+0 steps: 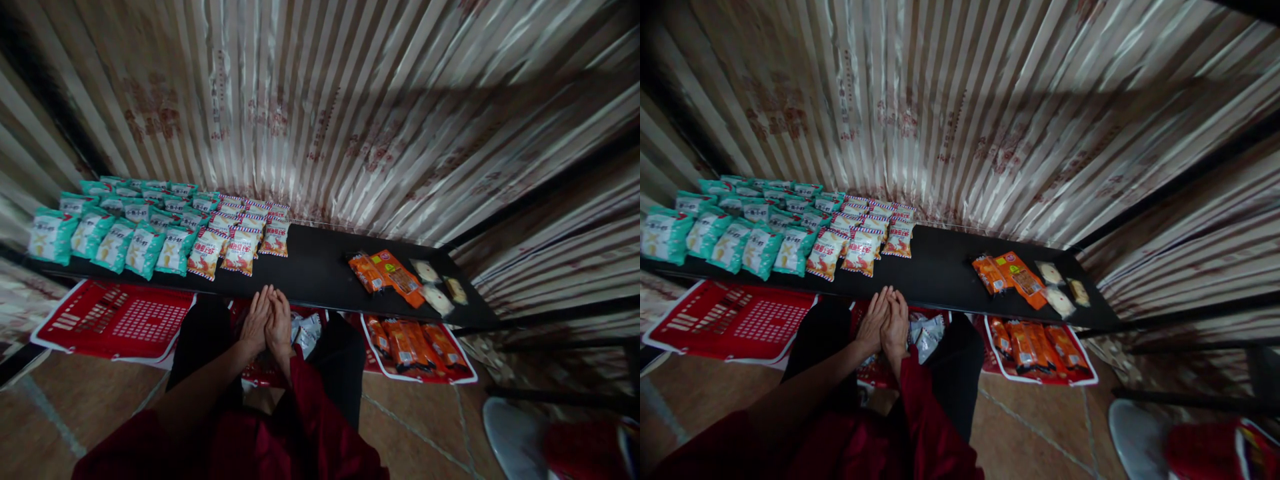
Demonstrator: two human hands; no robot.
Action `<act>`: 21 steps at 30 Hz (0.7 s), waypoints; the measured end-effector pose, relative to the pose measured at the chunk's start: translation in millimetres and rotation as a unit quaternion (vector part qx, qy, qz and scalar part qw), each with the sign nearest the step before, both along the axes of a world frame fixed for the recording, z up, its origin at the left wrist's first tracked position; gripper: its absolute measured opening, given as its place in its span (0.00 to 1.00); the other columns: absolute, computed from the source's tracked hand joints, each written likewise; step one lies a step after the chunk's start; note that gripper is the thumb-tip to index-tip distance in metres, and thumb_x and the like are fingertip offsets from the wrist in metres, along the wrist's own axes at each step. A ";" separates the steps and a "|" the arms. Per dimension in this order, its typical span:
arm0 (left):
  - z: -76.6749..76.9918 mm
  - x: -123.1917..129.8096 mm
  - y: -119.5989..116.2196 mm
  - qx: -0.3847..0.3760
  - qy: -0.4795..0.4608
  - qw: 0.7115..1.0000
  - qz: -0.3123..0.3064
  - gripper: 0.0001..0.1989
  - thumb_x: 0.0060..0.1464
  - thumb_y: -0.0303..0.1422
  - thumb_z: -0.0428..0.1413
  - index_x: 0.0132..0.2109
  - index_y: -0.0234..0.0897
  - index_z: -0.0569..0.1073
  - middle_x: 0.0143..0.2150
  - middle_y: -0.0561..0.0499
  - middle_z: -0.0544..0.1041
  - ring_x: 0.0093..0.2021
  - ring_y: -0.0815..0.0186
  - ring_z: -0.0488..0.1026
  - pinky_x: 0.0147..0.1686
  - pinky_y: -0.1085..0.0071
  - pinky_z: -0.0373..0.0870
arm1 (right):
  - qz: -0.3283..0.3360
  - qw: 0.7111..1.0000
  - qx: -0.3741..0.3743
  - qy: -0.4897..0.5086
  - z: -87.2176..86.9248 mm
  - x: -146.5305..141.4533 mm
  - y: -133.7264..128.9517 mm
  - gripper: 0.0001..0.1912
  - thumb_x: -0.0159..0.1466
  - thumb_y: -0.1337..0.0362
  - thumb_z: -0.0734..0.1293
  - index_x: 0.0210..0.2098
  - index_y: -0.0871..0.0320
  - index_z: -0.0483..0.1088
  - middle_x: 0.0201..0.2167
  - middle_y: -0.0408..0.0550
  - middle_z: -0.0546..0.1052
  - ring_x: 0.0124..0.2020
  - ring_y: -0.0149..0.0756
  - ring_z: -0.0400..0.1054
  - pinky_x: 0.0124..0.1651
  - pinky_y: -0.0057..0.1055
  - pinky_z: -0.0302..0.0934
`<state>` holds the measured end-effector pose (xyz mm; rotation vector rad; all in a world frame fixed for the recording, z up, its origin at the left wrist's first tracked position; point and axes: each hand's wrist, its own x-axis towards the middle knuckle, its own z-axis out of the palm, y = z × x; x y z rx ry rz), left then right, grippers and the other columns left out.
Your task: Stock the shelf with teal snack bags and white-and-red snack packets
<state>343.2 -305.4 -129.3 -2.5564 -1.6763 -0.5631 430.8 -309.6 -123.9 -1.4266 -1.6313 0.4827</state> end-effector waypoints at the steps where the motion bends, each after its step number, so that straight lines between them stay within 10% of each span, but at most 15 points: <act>1: 1.1 -0.2 0.1 0.000 0.009 1.000 0.001 0.29 0.59 0.28 0.42 0.67 0.29 0.49 0.68 0.39 0.53 0.69 0.56 0.46 0.64 0.55 0.52 | 0.003 1.000 0.005 -0.004 -1.2 -0.3 -0.3 0.25 0.60 0.74 0.54 0.55 0.59 0.67 0.58 0.56 0.66 0.61 0.37 0.57 0.63 0.40 0.55; 12: -38.6 -13.5 -34.0 -0.036 -0.002 0.999 -0.009 0.29 0.60 0.30 0.45 0.67 0.36 0.52 0.69 0.41 0.51 0.69 0.52 0.41 0.65 0.50 0.45 | 0.016 0.997 0.010 -0.070 -26.1 -5.2 -38.5 0.27 0.59 0.75 0.54 0.57 0.61 0.64 0.61 0.57 0.62 0.64 0.40 0.52 0.63 0.46 0.52; 21: -67.2 -18.1 -59.0 -0.334 -0.080 0.935 0.087 0.29 0.58 0.31 0.45 0.66 0.26 0.53 0.70 0.35 0.42 0.69 0.49 0.35 0.65 0.52 0.42 | -0.003 0.968 -0.243 -0.056 -58.7 -16.1 -53.4 0.23 0.58 0.74 0.56 0.52 0.64 0.68 0.49 0.58 0.73 0.55 0.41 0.65 0.60 0.40 0.56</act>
